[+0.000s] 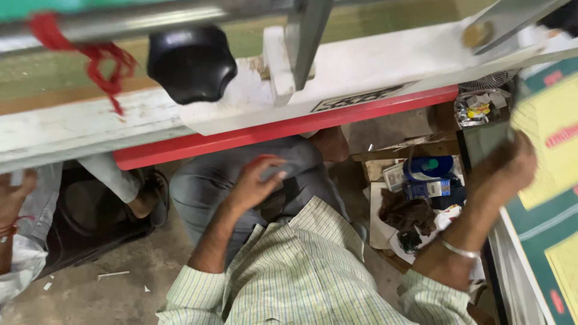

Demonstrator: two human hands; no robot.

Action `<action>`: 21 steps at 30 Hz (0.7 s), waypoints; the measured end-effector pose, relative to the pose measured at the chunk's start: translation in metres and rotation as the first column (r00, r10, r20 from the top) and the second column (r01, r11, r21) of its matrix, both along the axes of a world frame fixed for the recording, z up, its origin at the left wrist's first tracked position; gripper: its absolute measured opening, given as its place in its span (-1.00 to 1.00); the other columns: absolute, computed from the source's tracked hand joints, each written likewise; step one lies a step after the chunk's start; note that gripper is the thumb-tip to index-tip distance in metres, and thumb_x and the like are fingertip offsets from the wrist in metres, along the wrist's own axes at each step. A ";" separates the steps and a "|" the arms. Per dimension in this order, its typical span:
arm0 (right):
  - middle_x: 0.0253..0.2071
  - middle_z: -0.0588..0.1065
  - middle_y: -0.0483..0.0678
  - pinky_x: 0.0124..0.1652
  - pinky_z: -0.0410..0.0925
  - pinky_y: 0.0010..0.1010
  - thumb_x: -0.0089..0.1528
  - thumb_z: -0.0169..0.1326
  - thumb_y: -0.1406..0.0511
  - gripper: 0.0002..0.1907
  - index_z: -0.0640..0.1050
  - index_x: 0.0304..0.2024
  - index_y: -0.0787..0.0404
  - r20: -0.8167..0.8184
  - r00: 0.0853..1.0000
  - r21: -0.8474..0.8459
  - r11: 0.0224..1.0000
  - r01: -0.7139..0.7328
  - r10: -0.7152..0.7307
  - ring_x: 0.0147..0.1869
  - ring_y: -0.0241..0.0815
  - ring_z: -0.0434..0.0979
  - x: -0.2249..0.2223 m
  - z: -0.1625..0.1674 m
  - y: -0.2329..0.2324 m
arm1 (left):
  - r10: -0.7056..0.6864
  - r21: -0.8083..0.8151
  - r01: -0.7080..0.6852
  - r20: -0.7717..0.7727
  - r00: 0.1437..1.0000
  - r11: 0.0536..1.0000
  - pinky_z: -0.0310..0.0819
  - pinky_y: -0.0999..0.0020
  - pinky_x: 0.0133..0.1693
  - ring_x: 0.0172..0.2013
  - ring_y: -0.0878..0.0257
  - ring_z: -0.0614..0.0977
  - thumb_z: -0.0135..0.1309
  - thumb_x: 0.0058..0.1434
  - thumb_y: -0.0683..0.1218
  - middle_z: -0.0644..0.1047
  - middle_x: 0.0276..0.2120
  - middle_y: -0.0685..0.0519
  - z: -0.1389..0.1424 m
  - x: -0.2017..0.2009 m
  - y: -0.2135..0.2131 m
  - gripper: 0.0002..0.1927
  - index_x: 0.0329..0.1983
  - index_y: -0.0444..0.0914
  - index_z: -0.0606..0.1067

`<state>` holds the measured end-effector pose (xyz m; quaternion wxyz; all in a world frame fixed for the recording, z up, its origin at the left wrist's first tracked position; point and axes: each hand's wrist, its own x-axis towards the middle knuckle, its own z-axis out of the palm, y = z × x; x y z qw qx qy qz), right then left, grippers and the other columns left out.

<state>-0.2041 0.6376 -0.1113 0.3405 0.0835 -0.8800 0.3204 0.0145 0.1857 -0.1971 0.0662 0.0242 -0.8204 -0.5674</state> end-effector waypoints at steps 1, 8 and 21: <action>0.08 0.56 0.26 0.24 0.40 -0.07 0.37 -0.05 0.52 -0.69 0.59 0.12 0.44 -0.044 0.997 0.410 0.909 0.069 -0.056 0.23 0.23 0.56 0.000 0.003 -0.017 | -0.060 -0.083 0.058 -0.023 0.998 0.995 0.50 0.25 0.12 0.08 0.12 0.61 0.25 0.26 -0.03 0.59 0.04 -0.01 0.018 -0.004 0.008 -0.68 0.05 -0.21 0.58; 0.04 0.56 0.28 0.15 0.39 -0.02 0.30 0.02 0.51 -0.72 0.59 0.05 0.44 -0.060 0.953 0.419 0.874 -0.247 0.298 0.14 0.30 0.52 -0.022 0.056 -0.170 | -0.394 -0.716 -0.107 -0.495 0.774 0.690 0.41 0.17 0.36 0.29 0.05 0.50 0.18 0.32 -0.15 0.49 0.22 -0.07 0.142 -0.072 0.050 -0.62 0.19 -0.29 0.50; 0.00 0.57 0.18 0.14 0.44 -0.06 0.22 -0.02 0.55 -0.68 0.58 0.00 0.36 -0.014 0.820 0.610 0.655 -0.447 0.572 0.05 0.14 0.57 -0.030 0.095 -0.227 | -0.211 -0.668 -0.685 -0.743 0.635 0.291 0.52 0.13 0.13 0.09 0.05 0.61 0.00 0.42 -0.04 0.55 0.11 -0.04 0.144 -0.189 -0.094 -0.63 0.24 -0.23 0.48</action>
